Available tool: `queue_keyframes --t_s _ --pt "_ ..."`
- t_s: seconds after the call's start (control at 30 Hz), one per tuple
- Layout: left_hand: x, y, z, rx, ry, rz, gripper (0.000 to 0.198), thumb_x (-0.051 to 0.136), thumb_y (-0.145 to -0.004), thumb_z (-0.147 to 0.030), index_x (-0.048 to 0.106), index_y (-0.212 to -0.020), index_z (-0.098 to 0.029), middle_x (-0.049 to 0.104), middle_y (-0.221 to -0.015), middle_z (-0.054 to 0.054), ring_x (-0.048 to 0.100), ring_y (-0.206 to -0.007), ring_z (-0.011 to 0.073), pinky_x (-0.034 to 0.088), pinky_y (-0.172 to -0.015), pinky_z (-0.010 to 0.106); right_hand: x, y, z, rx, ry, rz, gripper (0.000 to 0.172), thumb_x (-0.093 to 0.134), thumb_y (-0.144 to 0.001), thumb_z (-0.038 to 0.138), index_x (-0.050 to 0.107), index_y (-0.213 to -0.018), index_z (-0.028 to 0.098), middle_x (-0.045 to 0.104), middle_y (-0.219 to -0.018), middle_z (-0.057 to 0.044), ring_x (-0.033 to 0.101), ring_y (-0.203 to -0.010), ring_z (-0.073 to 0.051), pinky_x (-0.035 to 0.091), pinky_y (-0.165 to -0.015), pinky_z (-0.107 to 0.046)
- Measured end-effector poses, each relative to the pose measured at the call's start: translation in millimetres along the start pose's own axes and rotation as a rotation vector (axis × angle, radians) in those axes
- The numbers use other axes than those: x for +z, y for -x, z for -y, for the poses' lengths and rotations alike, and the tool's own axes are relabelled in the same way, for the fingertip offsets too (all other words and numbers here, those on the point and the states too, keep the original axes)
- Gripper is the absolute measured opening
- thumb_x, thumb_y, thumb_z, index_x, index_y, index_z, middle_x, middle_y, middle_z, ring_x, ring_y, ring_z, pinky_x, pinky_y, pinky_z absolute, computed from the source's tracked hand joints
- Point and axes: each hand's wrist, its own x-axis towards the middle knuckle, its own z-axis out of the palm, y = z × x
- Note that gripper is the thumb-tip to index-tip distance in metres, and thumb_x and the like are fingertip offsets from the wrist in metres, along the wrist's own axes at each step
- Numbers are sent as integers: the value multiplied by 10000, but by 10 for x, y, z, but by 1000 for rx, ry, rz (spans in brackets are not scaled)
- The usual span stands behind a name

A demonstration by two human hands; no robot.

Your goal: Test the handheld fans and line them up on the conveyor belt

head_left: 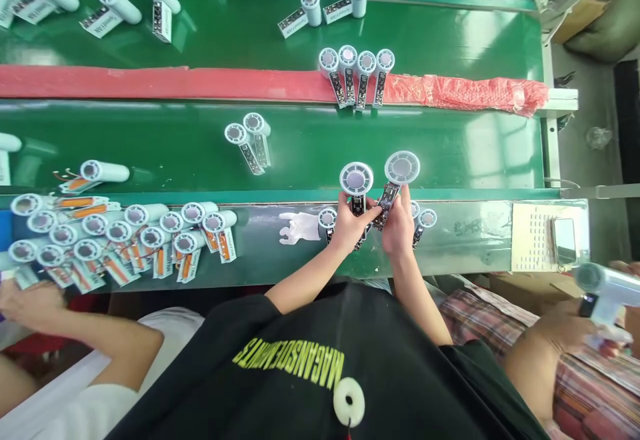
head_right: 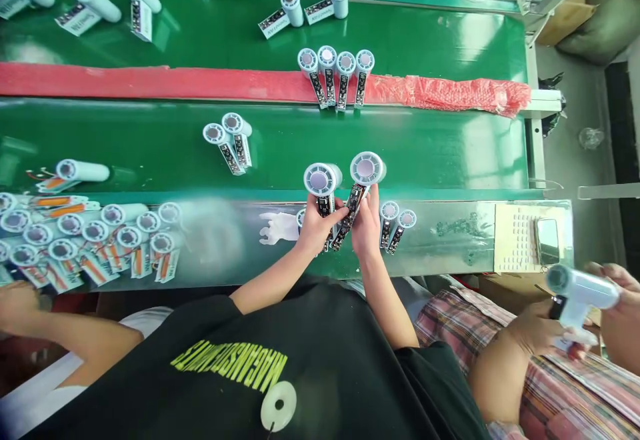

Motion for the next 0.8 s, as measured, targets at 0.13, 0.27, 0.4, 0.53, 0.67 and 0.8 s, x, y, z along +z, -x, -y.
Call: queue_keyframes --t_s 0.13,0.27,0.4,0.53,0.67,0.8 --pt "39 129 -17 10 7 45 507 806 -654 -239 424 -988 -239 650 -848 -31 614 -739 141 492 -740 299 -100 190 64 -10 -42 -5 583 528 -879 453 319 -1417 370 542 -1338 -33 578 -1158 -212 458 -1051 -456" --pt "42 257 -70 106 -108 69 525 826 -660 -288 437 -1008 -234 670 -958 3 608 -776 130 498 -767 295 -145 335 53 -117 -70 -69 614 605 -849 405 325 -1395 371 537 -1310 -32 547 -1202 -193 444 -1061 -423" --pt "70 344 -89 192 -253 27 601 871 -594 -321 436 -998 -225 684 -928 18 655 -839 170 520 -806 335 -129 419 28 -182 -49 -126 661 630 -839 378 301 -1412 348 533 -1299 -52 541 -1206 -190 442 -1055 -420" --pt "106 377 -43 242 -256 -29 627 875 -589 -371 430 -1005 -224 680 -906 20 677 -852 188 542 -801 350 -105 456 8 -212 -81 -164 670 646 -825 334 297 -1397 342 536 -1297 -48 553 -1189 -167 433 -1061 -392" --pt "135 399 27 299 -271 -68 640 874 -592 -398 433 -1022 -220 670 -936 34 674 -863 184 543 -797 338 -75 472 -9 -220 -121 -167 641 643 -825 312 316 -1376 329 553 -1304 -52 567 -1177 -159 443 -1054 -388" --pt "145 401 86 378 -290 -135 653 857 -602 -454 421 -1027 -218 654 -970 50 666 -883 185 540 -810 338 -52 465 -37 -188 -183 -188 531 642 -825 329 411 -1301 276 542 -1355 -75 545 -1230 -168 415 -1089 -414"
